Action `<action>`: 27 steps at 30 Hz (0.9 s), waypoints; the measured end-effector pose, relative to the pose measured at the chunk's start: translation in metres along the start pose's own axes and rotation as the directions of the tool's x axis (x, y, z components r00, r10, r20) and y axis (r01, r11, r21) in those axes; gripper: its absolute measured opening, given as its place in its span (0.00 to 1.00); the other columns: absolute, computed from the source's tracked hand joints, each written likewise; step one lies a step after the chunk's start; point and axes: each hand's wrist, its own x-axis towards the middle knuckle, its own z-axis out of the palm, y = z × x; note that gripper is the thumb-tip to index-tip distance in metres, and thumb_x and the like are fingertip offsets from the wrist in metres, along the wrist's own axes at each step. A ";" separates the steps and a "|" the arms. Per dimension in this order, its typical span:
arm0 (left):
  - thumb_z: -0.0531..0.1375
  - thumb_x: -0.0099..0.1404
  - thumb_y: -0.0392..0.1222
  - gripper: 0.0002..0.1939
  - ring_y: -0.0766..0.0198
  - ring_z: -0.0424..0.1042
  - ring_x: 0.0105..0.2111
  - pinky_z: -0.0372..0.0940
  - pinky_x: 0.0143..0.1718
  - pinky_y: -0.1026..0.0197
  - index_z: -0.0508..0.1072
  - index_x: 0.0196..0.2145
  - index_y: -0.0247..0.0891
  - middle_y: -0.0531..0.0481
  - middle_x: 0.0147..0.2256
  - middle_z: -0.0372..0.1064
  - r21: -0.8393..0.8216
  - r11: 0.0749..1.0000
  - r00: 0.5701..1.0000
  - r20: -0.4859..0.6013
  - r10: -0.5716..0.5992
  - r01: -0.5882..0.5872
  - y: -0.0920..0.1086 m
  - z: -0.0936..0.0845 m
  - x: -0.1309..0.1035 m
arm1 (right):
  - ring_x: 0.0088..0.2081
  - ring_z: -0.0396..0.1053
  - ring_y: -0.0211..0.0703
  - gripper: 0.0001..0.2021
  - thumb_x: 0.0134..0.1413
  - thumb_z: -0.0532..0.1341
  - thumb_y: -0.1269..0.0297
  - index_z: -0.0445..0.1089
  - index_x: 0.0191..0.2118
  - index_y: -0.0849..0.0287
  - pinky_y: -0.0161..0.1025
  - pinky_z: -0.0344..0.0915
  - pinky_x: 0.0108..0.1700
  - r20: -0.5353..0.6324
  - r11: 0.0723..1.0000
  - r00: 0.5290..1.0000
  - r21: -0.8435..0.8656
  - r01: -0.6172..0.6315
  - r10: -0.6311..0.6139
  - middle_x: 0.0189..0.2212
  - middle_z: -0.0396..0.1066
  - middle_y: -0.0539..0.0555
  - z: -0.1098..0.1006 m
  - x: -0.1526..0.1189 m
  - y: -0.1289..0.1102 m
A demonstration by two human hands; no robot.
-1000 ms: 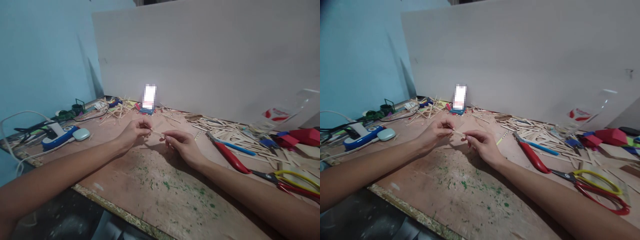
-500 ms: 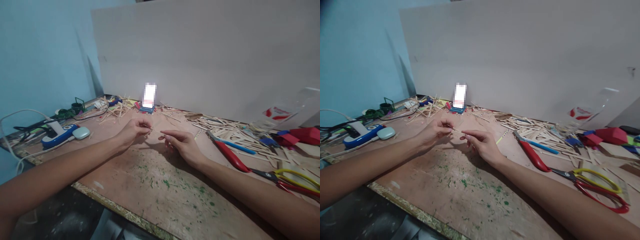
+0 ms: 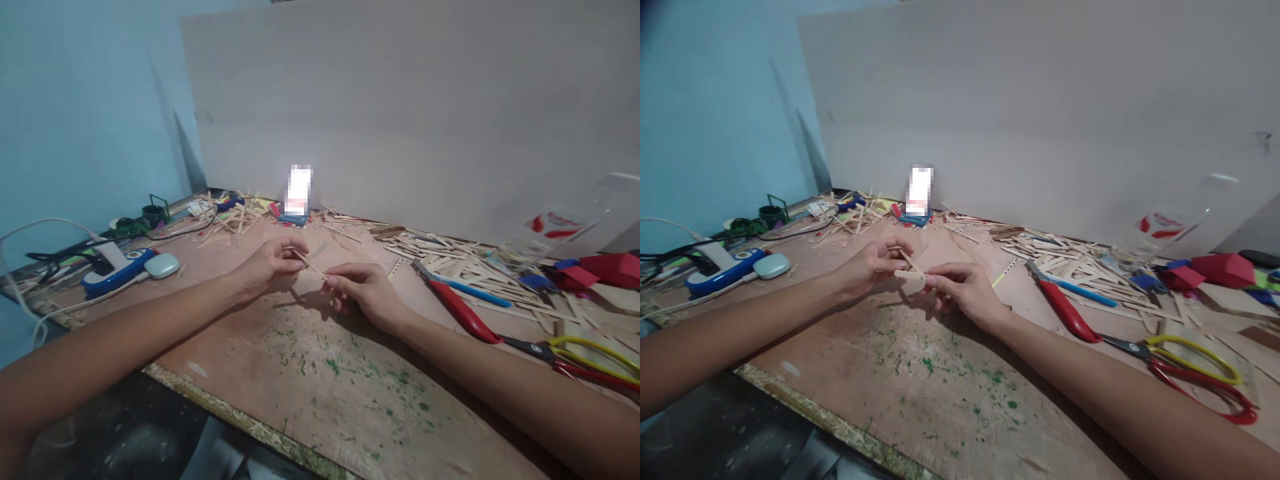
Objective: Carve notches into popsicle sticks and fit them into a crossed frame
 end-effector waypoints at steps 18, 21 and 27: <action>0.63 0.75 0.47 0.18 0.61 0.76 0.41 0.77 0.42 0.55 0.71 0.58 0.36 0.45 0.48 0.74 -0.046 0.999 0.997 0.074 0.016 -0.012 0.008 0.014 -0.008 | 0.37 0.73 0.40 0.17 0.71 0.62 0.50 0.72 0.50 0.62 0.41 0.75 0.39 0.066 0.997 0.997 0.069 -0.037 0.033 0.41 0.74 0.54 0.003 -0.002 -0.009; 0.63 0.75 0.47 0.19 0.62 0.76 0.40 0.77 0.41 0.56 0.71 0.57 0.36 0.46 0.47 0.74 -0.031 0.999 0.997 0.075 0.009 -0.007 0.010 0.016 -0.009 | 0.36 0.73 0.40 0.18 0.71 0.62 0.50 0.72 0.50 0.62 0.41 0.75 0.39 0.052 0.997 0.998 0.069 -0.032 0.029 0.40 0.74 0.54 0.003 -0.002 -0.008; 0.64 0.74 0.46 0.16 0.61 0.77 0.42 0.77 0.42 0.55 0.73 0.54 0.35 0.46 0.47 0.74 -0.003 1.000 0.995 0.104 -0.003 0.004 0.007 0.016 -0.009 | 0.35 0.72 0.39 0.17 0.71 0.62 0.50 0.72 0.50 0.62 0.40 0.74 0.37 0.040 0.997 0.999 0.070 -0.015 0.012 0.39 0.74 0.53 0.004 0.000 -0.004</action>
